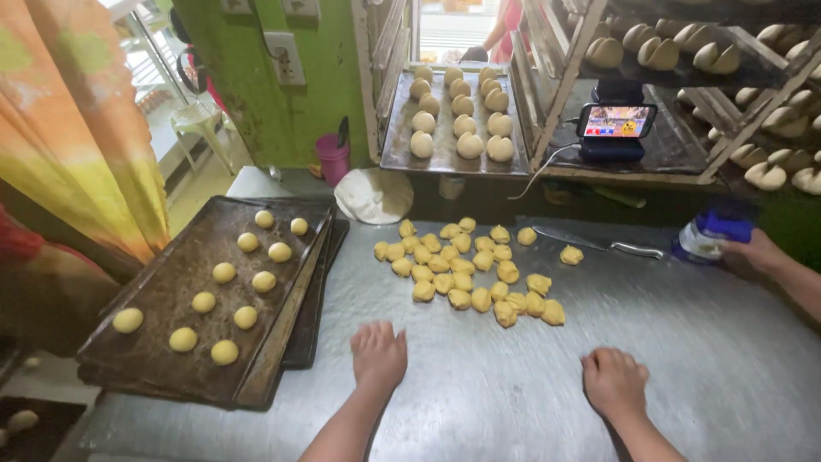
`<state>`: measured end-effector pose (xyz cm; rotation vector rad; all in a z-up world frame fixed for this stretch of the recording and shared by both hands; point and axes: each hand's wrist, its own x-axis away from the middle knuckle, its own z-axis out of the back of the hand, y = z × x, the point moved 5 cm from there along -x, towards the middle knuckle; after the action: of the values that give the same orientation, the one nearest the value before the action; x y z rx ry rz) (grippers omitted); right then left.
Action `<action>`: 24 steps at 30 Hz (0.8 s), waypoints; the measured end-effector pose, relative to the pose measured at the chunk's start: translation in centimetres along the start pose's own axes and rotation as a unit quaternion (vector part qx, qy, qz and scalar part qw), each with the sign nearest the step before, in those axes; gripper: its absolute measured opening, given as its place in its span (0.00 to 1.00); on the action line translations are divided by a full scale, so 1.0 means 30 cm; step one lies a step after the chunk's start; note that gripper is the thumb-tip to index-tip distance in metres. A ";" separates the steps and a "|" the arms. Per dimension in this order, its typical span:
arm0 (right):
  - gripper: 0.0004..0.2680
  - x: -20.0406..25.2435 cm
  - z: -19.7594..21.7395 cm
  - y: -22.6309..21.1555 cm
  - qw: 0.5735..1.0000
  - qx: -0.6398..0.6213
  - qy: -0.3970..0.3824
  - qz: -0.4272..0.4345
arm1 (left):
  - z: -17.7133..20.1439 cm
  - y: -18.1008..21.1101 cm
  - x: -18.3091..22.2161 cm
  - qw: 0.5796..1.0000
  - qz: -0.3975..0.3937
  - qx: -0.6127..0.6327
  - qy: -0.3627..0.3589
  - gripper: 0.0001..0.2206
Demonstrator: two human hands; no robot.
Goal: Shape small pieces of dough into balls and arrange them on a baking tray
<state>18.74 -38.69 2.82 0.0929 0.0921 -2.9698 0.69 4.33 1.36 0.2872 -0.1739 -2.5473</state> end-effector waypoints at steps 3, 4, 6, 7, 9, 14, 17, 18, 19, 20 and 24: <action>0.19 0.045 0.098 -0.117 0.999 0.035 -0.041 -0.006 | 0.067 0.046 0.009 0.993 -0.050 0.034 0.100 0.12; 0.19 0.110 0.040 -0.072 0.999 0.033 -0.039 -0.008 | 0.062 0.024 0.074 0.993 -0.053 0.033 0.101 0.12; 0.13 0.203 -0.062 -0.008 0.998 -0.056 -0.004 0.039 | 0.012 -0.019 0.170 0.988 -0.039 0.150 -0.016 0.04; 0.13 0.195 -0.108 0.057 0.998 -0.059 0.001 0.039 | -0.008 -0.067 0.197 0.988 -0.041 0.149 -0.011 0.04; 0.11 0.181 -0.224 0.206 0.998 -0.026 0.002 -0.053 | -0.047 -0.159 0.231 0.988 -0.089 0.123 0.009 0.06; 0.17 -0.017 0.037 0.023 0.995 -0.042 0.027 -0.092 | 0.014 -0.074 -0.056 0.996 -0.069 0.047 -0.021 0.08; 0.21 -0.063 0.069 -0.012 0.996 -0.032 -0.025 -0.079 | 0.005 -0.017 -0.079 0.997 -0.068 0.047 0.001 0.14; 0.22 -0.057 0.041 -0.020 0.994 -0.038 -0.070 -0.070 | -0.005 -0.012 -0.075 0.997 -0.068 0.034 0.005 0.16; 0.22 0.013 0.060 -0.029 0.994 -0.042 -0.069 -0.070 | 0.028 -0.021 -0.011 0.997 -0.070 0.031 0.007 0.16; 0.22 0.065 0.074 -0.038 0.992 -0.023 -0.105 -0.065 | 0.027 -0.033 0.039 0.996 -0.030 0.045 -0.071 0.17; 0.21 0.111 0.020 -0.024 0.987 0.043 -0.086 -0.125 | 0.023 -0.059 0.102 0.993 -0.055 0.033 0.097 0.16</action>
<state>15.30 -38.57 3.22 -0.1777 -0.0509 -3.2160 -2.92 4.15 1.19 0.5806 -0.1713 -2.6064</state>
